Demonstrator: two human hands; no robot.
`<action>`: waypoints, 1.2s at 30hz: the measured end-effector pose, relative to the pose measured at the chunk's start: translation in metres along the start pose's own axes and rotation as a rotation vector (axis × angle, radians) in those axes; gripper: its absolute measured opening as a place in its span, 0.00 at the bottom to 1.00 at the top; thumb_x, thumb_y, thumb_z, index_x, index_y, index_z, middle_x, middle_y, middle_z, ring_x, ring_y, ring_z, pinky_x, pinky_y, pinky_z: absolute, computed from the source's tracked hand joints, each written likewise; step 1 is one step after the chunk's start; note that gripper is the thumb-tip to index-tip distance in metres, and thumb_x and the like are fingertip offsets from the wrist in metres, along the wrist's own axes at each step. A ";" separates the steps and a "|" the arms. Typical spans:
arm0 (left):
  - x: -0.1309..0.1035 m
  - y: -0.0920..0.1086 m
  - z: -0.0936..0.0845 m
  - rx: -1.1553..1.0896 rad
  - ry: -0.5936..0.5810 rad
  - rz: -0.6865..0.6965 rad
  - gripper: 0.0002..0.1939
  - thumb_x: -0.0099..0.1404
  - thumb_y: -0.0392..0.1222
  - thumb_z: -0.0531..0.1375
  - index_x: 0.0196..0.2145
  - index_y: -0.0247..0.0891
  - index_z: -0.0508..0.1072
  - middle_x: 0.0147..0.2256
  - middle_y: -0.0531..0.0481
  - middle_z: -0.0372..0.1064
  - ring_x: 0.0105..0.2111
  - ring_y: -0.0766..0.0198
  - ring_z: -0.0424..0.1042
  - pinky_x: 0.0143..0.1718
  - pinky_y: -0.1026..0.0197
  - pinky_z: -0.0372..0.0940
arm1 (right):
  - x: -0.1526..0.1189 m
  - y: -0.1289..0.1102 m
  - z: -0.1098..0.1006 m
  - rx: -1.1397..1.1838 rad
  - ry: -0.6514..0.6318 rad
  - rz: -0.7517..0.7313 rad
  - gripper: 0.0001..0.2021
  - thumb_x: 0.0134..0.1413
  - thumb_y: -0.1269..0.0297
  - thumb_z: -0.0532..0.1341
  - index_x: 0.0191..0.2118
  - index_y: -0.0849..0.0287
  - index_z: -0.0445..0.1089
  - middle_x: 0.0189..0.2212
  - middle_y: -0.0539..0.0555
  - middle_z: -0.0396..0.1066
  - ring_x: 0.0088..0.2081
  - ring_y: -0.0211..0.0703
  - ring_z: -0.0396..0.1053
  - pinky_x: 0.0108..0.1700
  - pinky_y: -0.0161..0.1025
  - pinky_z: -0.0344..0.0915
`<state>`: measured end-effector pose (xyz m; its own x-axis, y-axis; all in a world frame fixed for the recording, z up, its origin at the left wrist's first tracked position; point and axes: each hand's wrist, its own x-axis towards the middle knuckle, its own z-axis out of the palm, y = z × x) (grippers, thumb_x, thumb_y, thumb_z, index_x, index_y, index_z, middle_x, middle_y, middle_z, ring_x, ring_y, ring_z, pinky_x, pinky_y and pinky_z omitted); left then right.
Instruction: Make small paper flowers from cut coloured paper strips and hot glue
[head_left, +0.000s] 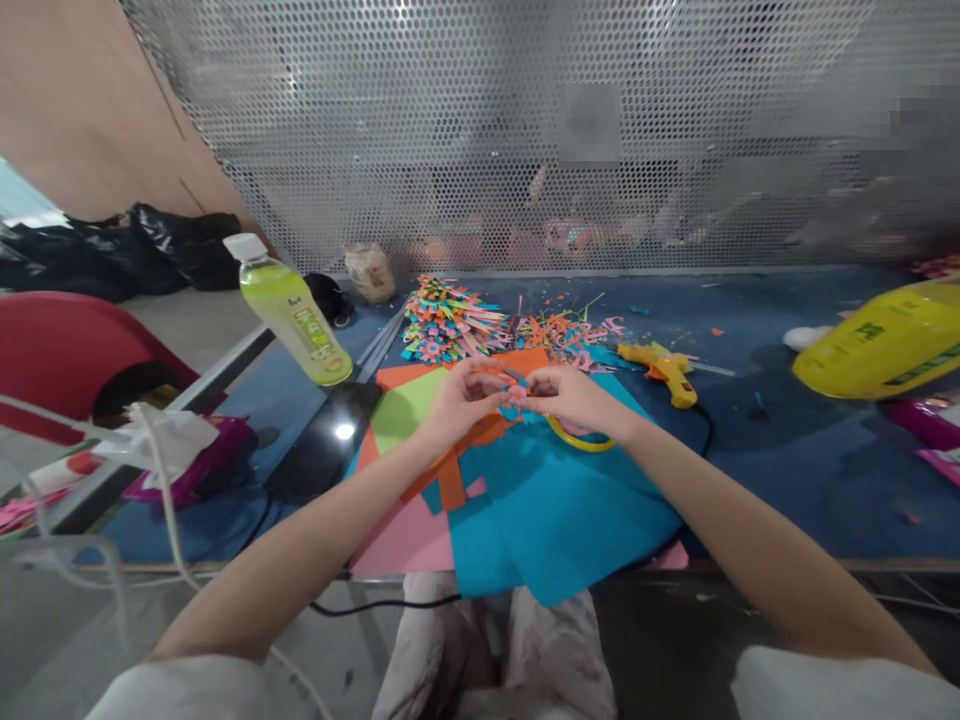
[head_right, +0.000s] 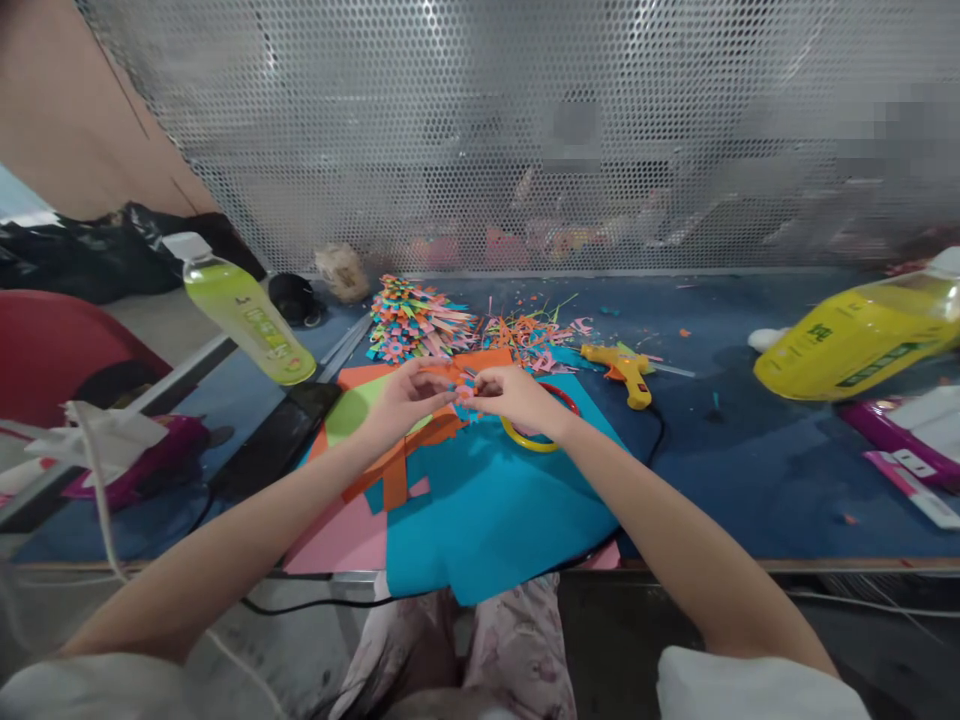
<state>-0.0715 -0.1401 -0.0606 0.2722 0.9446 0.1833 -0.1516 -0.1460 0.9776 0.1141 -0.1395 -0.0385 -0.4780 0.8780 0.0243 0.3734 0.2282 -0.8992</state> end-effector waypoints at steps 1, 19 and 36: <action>0.000 -0.001 0.001 -0.015 -0.007 -0.018 0.28 0.45 0.41 0.71 0.42 0.37 0.66 0.28 0.53 0.75 0.30 0.65 0.75 0.37 0.61 0.69 | -0.002 0.002 0.001 0.010 -0.002 0.001 0.12 0.47 0.55 0.64 0.29 0.61 0.68 0.26 0.51 0.72 0.29 0.39 0.70 0.32 0.35 0.63; -0.008 0.012 0.006 0.020 0.020 -0.028 0.23 0.42 0.45 0.72 0.35 0.34 0.72 0.26 0.49 0.77 0.29 0.60 0.77 0.36 0.59 0.71 | -0.016 0.001 0.016 0.027 0.069 -0.043 0.11 0.49 0.59 0.62 0.31 0.64 0.73 0.24 0.51 0.70 0.27 0.36 0.64 0.29 0.33 0.57; -0.009 0.008 0.008 0.001 0.051 0.012 0.18 0.43 0.42 0.72 0.31 0.34 0.72 0.26 0.49 0.77 0.28 0.63 0.77 0.33 0.62 0.71 | -0.017 0.003 0.018 0.012 0.112 -0.045 0.14 0.49 0.57 0.60 0.28 0.65 0.73 0.23 0.51 0.68 0.25 0.35 0.61 0.27 0.34 0.54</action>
<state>-0.0671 -0.1522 -0.0536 0.2216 0.9565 0.1899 -0.1534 -0.1581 0.9754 0.1089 -0.1610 -0.0494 -0.4022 0.9086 0.1125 0.3437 0.2637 -0.9013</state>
